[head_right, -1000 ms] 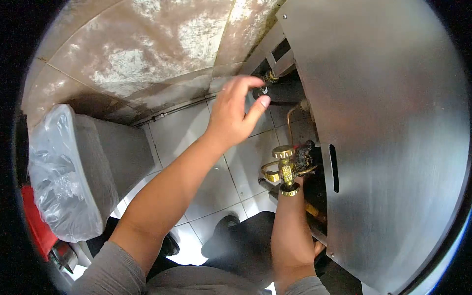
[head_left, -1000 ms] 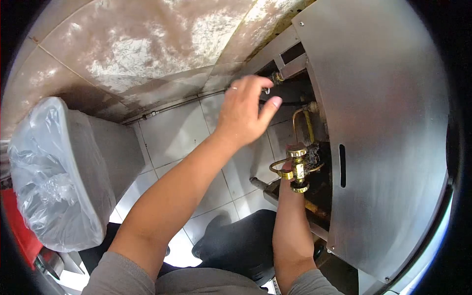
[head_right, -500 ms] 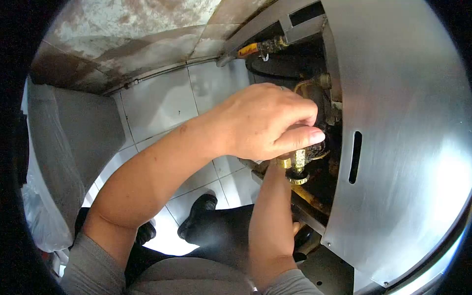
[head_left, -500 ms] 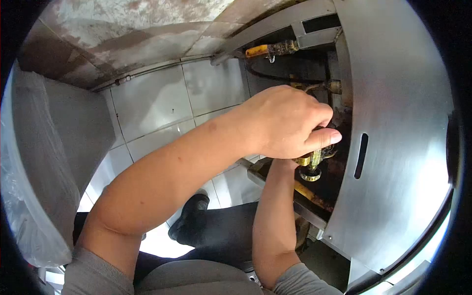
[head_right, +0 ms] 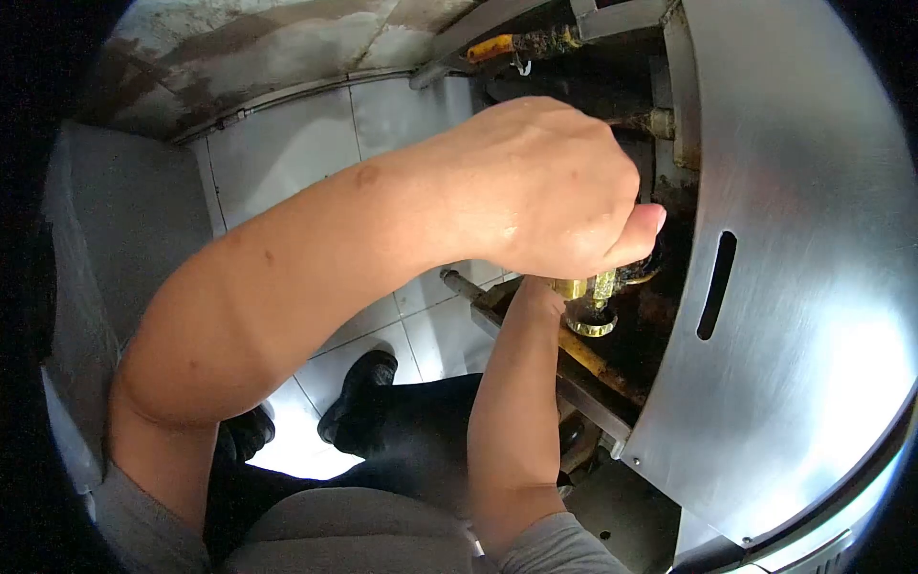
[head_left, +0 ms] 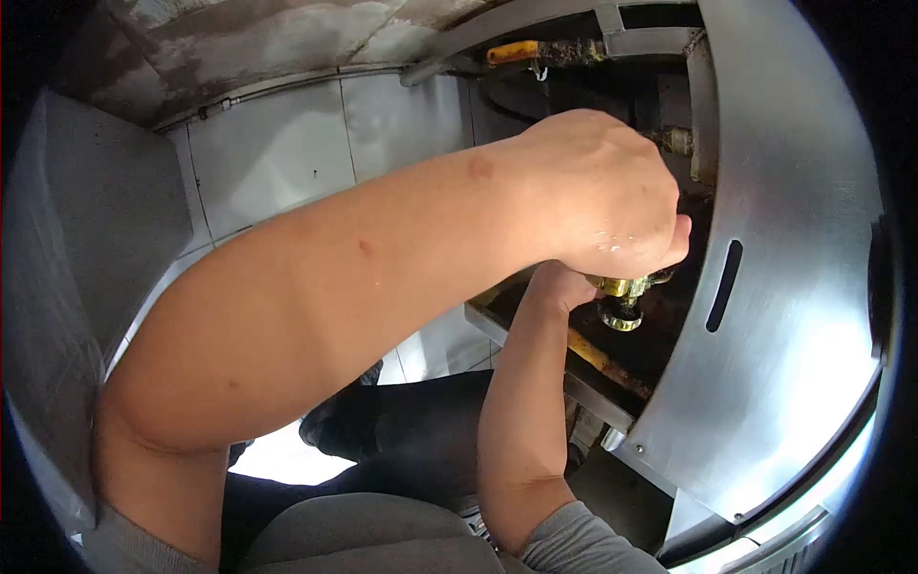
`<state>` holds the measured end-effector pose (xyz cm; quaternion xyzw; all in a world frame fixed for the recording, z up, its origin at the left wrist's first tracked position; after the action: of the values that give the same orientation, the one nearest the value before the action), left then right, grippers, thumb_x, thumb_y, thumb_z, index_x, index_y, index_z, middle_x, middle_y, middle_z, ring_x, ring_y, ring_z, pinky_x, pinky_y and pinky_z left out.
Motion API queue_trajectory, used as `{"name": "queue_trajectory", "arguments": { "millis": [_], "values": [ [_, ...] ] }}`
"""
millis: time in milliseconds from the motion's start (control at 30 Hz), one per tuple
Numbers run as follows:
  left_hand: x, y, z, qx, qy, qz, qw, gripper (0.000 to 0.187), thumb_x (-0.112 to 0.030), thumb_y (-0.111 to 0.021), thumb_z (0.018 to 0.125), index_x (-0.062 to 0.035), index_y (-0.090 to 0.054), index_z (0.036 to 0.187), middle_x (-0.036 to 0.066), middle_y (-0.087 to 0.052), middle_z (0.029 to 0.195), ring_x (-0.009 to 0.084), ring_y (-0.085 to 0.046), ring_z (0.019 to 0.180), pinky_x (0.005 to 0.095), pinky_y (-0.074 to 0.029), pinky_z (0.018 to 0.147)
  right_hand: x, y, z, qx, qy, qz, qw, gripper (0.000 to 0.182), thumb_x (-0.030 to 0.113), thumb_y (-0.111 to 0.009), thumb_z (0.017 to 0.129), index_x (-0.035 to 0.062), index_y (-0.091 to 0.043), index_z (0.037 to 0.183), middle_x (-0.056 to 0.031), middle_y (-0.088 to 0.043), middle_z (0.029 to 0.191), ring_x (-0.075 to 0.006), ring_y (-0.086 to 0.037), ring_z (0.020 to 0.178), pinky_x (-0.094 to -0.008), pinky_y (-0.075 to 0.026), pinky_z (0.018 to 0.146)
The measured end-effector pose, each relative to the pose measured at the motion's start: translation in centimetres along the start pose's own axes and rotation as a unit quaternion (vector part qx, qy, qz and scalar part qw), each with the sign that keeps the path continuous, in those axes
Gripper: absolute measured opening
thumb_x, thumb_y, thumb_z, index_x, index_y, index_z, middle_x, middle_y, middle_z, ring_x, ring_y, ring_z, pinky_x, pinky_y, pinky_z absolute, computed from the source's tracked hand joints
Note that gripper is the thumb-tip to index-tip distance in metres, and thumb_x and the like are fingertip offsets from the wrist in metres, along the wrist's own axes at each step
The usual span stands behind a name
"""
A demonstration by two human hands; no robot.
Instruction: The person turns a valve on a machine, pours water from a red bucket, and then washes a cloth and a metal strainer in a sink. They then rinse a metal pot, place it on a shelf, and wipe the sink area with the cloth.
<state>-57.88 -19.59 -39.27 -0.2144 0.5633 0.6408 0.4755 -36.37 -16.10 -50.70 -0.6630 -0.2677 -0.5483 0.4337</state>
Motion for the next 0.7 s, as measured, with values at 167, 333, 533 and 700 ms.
{"name": "queue_trajectory", "arguments": {
  "millis": [167, 333, 533, 700],
  "values": [
    [-1.1, -0.6, 0.0, -0.048, 0.046, 0.017, 0.998, 0.062, -0.043, -0.044, 0.103, -0.0014, -0.074, 0.070, 0.017, -0.069, 0.068, 0.0370, -0.071, 0.072, 0.0471, -0.057, 0.074, 0.3, 0.1, 0.2, 0.017, -0.002, 0.001, 1.000, 0.031, 0.032, -0.062, 0.100, 0.0079, -0.059, 0.119, -0.0075, -0.066, 0.110, -0.0222, -0.064, 0.094, -0.0367, -0.053, 0.081],
    [-2.5, 1.9, -1.5, 0.013, 0.190, -0.046, 0.981, 0.070, -0.056, -0.041, 0.105, -0.0029, -0.076, 0.076, 0.014, -0.072, 0.077, 0.0331, -0.072, 0.079, 0.0451, -0.057, 0.078, 1.3, 0.2, 0.4, 0.029, -0.002, -0.004, 1.000, 0.031, 0.032, -0.062, 0.101, 0.0079, -0.059, 0.119, -0.0078, -0.066, 0.111, -0.0225, -0.064, 0.097, -0.0375, -0.052, 0.084],
    [-0.9, 4.7, -3.9, 0.020, 0.221, -0.224, 0.949, 0.068, -0.053, -0.037, 0.106, 0.0001, -0.078, 0.094, 0.019, -0.076, 0.094, 0.0294, -0.074, 0.091, 0.0461, -0.057, 0.085, 1.0, 0.9, -0.1, 0.106, 0.003, -0.009, 0.994, 0.030, 0.032, -0.061, 0.101, 0.0079, -0.058, 0.119, -0.0081, -0.065, 0.112, -0.0230, -0.064, 0.100, -0.0385, -0.052, 0.088],
    [4.5, 2.0, -4.0, -0.075, 0.120, -0.307, 0.941, 0.066, -0.046, -0.037, 0.108, 0.0022, -0.065, 0.072, 0.021, -0.064, 0.067, 0.0338, -0.066, 0.067, 0.0448, -0.055, 0.076, 1.6, 0.7, -0.1, 0.167, 0.048, -0.031, 0.984, 0.030, 0.032, -0.061, 0.101, 0.0079, -0.058, 0.119, -0.0084, -0.065, 0.112, -0.0233, -0.063, 0.103, -0.0393, -0.051, 0.091]
  ]
}}
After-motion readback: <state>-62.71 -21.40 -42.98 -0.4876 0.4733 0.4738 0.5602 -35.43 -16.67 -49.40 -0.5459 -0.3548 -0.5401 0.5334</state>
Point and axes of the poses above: each hand's wrist, its own z-axis towards the middle knuckle, its own y-axis out of the back of the hand, x = y × z, the point moved 1 cm from there along z, towards the middle knuckle
